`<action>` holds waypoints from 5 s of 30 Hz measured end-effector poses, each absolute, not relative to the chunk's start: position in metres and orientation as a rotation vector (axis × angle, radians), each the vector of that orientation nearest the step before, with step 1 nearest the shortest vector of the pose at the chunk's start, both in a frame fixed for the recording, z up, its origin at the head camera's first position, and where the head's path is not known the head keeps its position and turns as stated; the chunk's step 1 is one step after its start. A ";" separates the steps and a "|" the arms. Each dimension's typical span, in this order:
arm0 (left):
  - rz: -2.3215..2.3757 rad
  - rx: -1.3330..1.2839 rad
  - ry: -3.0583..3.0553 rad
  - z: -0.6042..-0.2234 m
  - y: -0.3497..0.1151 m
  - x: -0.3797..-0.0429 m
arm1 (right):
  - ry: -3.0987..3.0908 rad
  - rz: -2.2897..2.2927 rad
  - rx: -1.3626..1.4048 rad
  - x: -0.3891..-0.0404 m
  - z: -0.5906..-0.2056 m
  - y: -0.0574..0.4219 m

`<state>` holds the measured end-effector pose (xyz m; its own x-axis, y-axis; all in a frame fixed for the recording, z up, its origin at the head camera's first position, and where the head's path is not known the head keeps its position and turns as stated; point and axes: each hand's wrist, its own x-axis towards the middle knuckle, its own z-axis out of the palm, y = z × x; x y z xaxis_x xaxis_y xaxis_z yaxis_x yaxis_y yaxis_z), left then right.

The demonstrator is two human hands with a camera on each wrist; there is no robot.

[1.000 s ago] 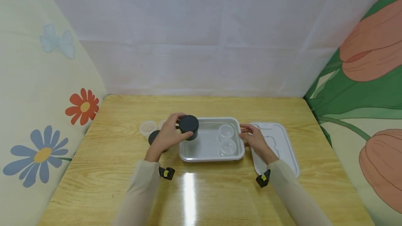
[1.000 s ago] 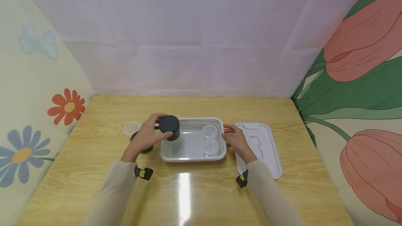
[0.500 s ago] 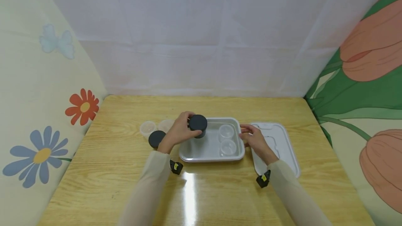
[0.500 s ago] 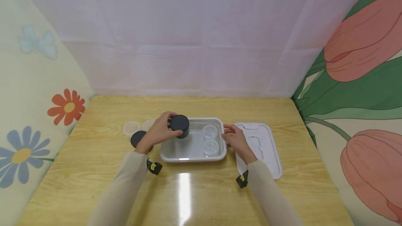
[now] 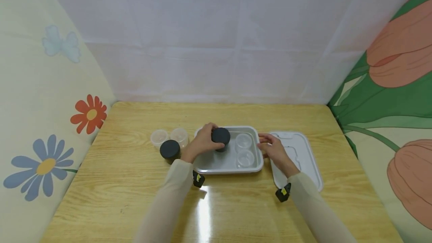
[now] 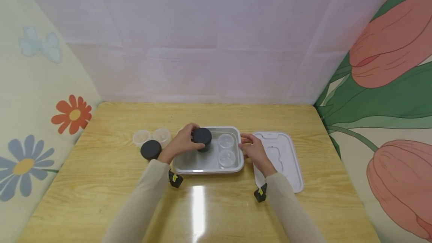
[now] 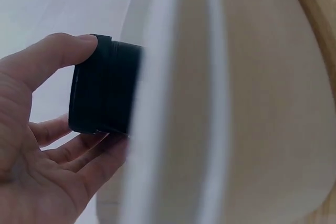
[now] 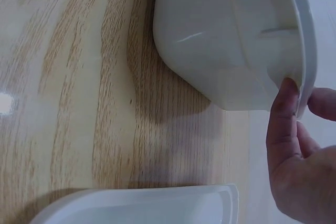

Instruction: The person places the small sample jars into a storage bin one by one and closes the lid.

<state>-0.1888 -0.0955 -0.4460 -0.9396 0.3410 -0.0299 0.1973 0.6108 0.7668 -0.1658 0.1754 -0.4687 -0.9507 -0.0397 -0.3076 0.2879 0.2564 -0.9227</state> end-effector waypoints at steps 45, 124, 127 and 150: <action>1.125 0.418 2.699 -0.449 -0.089 -0.186 | 2.265 -1.727 0.252 -0.169 -0.468 0.174; 1.383 -0.040 2.760 -0.453 -0.239 -0.108 | 2.202 -1.795 0.228 -0.163 -0.464 0.176; 1.373 -0.031 2.756 -0.455 -0.237 -0.111 | 2.207 -1.795 0.230 -0.163 -0.463 0.176; 1.374 -0.038 2.732 -0.476 -0.233 -0.114 | 2.235 -1.790 0.211 -0.165 -0.466 0.176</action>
<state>-0.1139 -0.2335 -0.4761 -0.9962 0.0156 -0.0857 -0.0595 0.5967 0.8003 -0.1652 0.1758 -0.4663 -0.9529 -0.0544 -0.2984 0.2793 0.2263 -0.9332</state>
